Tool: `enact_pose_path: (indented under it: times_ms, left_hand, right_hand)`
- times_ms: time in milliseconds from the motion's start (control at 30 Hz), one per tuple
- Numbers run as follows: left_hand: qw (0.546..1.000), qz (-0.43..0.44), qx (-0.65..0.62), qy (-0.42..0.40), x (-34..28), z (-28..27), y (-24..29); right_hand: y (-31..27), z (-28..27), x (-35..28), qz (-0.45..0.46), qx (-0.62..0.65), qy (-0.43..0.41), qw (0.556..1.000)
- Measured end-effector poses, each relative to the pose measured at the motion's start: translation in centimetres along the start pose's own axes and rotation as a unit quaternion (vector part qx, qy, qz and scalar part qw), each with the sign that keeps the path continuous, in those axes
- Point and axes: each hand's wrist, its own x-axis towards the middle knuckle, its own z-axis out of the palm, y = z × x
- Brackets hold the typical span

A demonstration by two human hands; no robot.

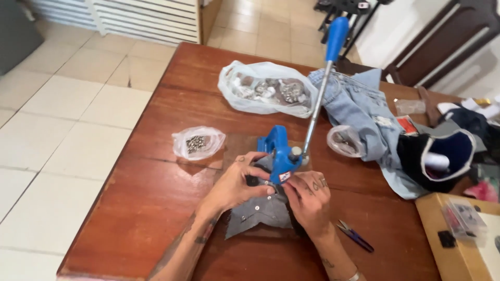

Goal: Attaching metal rivets to a star-shaped fabric patch using a manual hand press, including positioning the rivets and trimming excess material.

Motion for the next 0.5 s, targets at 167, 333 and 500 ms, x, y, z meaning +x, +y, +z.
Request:
enact_pose_path:
  times_ms: [167, 333, 500]
  left_hand:
    - [1.000, -0.005, -0.012, -0.008, -0.2, -0.1, 0.5]
    - [1.000, -0.024, -0.017, -0.010, -0.5, -0.2, 1.1]
    - [1.000, -0.019, -0.006, -0.011, -0.5, -0.5, 1.4]
  right_hand:
    - [-0.7, 0.4, -0.2, 0.008, 0.046, 0.030, 0.998]
    - [-0.8, 0.5, -0.2, -0.104, -0.087, 0.050, 0.990]
    - [-1.1, 0.2, 0.7, -0.169, -0.157, 0.080, 0.970]
